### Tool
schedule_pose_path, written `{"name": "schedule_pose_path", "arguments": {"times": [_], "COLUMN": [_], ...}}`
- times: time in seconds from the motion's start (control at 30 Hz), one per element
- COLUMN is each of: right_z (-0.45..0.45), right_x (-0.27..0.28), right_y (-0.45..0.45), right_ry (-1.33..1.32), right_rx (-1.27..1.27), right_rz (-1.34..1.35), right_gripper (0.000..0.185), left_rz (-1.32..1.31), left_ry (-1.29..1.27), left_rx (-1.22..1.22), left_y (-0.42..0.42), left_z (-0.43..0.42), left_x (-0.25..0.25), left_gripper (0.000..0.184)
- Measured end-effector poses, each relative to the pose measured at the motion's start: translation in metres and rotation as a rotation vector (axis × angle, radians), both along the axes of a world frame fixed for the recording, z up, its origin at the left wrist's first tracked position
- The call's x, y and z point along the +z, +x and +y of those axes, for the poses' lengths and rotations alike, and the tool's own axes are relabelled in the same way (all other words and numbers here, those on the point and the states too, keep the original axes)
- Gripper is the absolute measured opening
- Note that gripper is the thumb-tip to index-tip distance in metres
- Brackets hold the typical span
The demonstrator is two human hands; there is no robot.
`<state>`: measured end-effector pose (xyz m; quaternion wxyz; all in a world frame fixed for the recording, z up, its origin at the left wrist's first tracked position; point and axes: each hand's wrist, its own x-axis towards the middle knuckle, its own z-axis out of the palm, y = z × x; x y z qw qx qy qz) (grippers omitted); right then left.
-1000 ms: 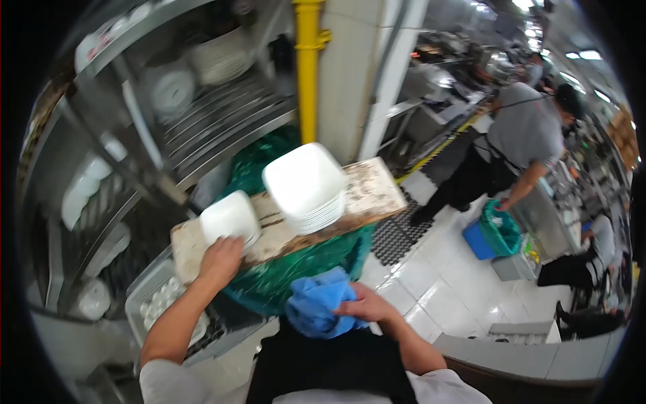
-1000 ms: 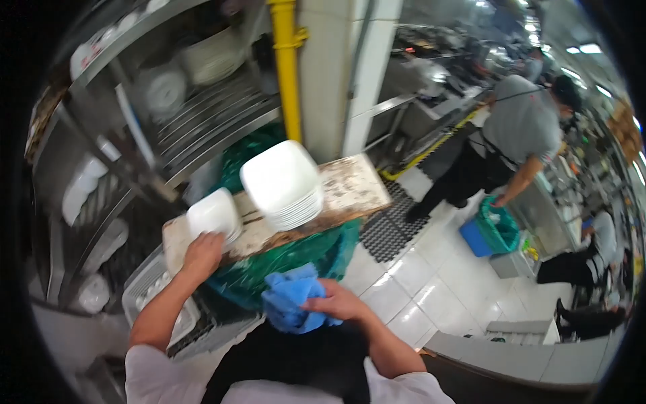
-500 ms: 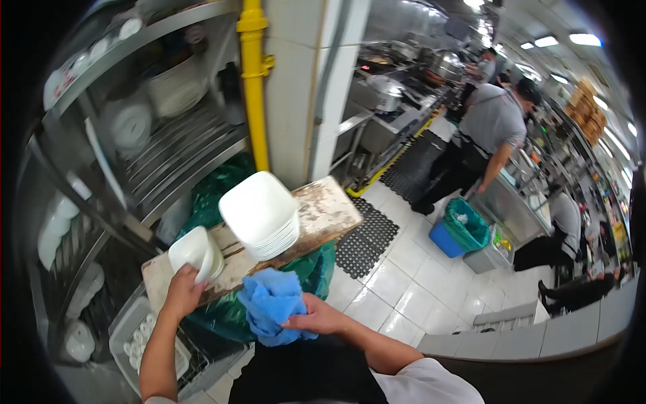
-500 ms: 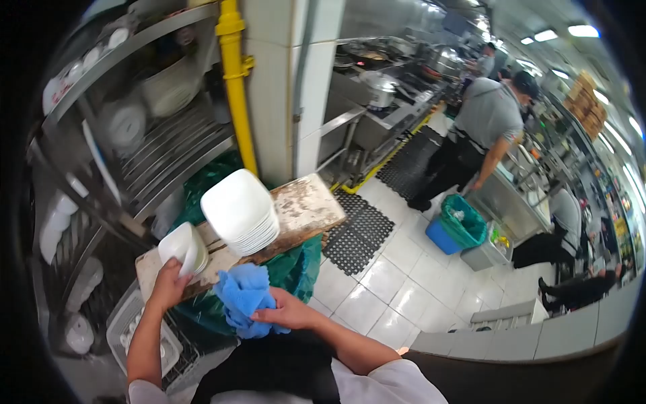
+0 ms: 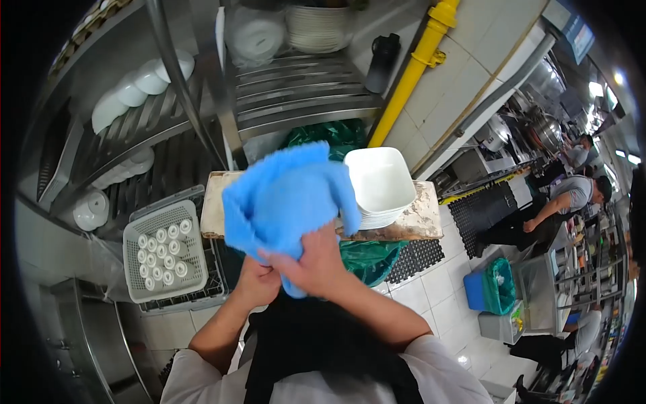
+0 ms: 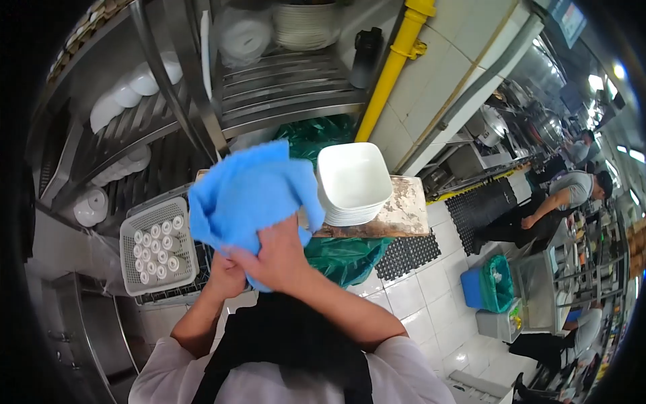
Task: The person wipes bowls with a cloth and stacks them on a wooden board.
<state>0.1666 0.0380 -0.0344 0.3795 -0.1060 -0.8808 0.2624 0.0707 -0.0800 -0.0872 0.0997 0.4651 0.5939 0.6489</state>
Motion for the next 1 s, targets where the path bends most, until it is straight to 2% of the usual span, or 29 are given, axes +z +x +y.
{"name": "schedule_pose_path", "arguments": {"times": [0.07,0.13,0.17,0.23,0.27,0.33,0.37,0.43,0.5,0.53,0.6,0.67,0.73,0.8,0.83,0.87,0.93,0.97,1.0], "right_z": [0.015,0.033,0.037,0.048,0.043,0.021,0.017,0.001,0.004,-0.001,-0.008,0.002,0.009,0.010,0.012,0.013,0.014,0.015,0.015], "right_x": [0.011,0.012,0.004,-0.021,-0.035,-0.075,-0.100,-0.123,-0.125,-0.115,-0.089,-0.080,-0.072,-0.068,-0.069,-0.071,-0.074,-0.075,-0.077], "right_y": [-0.023,-0.039,-0.042,-0.046,-0.050,-0.048,-0.042,-0.018,0.021,0.032,0.053,0.071,0.087,0.103,0.110,0.117,0.131,0.139,0.147], "right_ry": [-0.036,-0.727,-0.732,-1.348,-1.344,-1.687,-1.678,-1.847,-1.246,-1.246,-0.952,-0.956,-0.961,-0.897,-0.893,-0.974,-1.050,-1.049,-1.051], "right_rx": [0.003,0.111,0.123,0.347,0.356,0.343,0.394,0.299,0.404,0.383,0.397,0.328,0.262,0.346,0.329,0.228,0.123,0.097,0.069], "right_rz": [-0.005,0.065,0.061,0.152,0.143,0.354,0.292,0.250,-0.387,-0.376,-0.527,-0.550,-0.561,-0.653,-0.640,-0.546,-0.436,-0.423,-0.407], "right_gripper": [0.049,0.047,0.047,0.050,0.050,0.057,0.069,0.058,0.043,0.043,0.030,0.031,0.031,0.032,0.032,0.033,0.033,0.034,0.034], "left_rz": [-0.340,-0.372,-0.462,-0.585,-0.584,-0.756,-0.756,-0.786,-0.808,-0.827,-0.730,-0.459,-0.361,0.024,0.178,0.187,0.641,0.719,0.735], "left_ry": [-0.208,-0.177,-0.088,0.111,0.121,0.308,0.314,0.326,0.329,0.336,0.296,0.032,-0.043,-0.296,-0.333,-0.323,-0.304,-0.431,-0.426], "left_rx": [-0.380,-0.333,-0.310,-0.285,-0.276,-0.334,-0.333,-0.386,-0.396,-0.398,-0.419,-0.350,-0.382,-0.447,-0.474,-0.486,-0.392,-0.408,-0.420], "left_y": [-0.017,-0.017,-0.015,-0.014,-0.016,-0.019,-0.020,-0.023,-0.021,-0.019,-0.018,-0.015,-0.010,-0.003,0.003,0.009,0.020,0.027,0.031], "left_z": [-0.015,-0.026,-0.029,-0.032,-0.029,-0.023,-0.021,-0.017,-0.005,0.003,0.022,0.041,0.067,0.098,0.114,0.131,0.163,0.173,0.181], "left_x": [0.025,0.036,0.039,0.035,0.033,0.032,0.031,0.029,0.038,0.045,0.058,0.065,0.079,0.095,0.103,0.100,0.085,0.084,0.079], "left_gripper": [0.012,0.011,0.012,0.021,0.021,0.026,0.026,0.030,0.029,0.028,0.028,0.027,0.028,0.029,0.032,0.032,0.033,0.027,0.027]}}
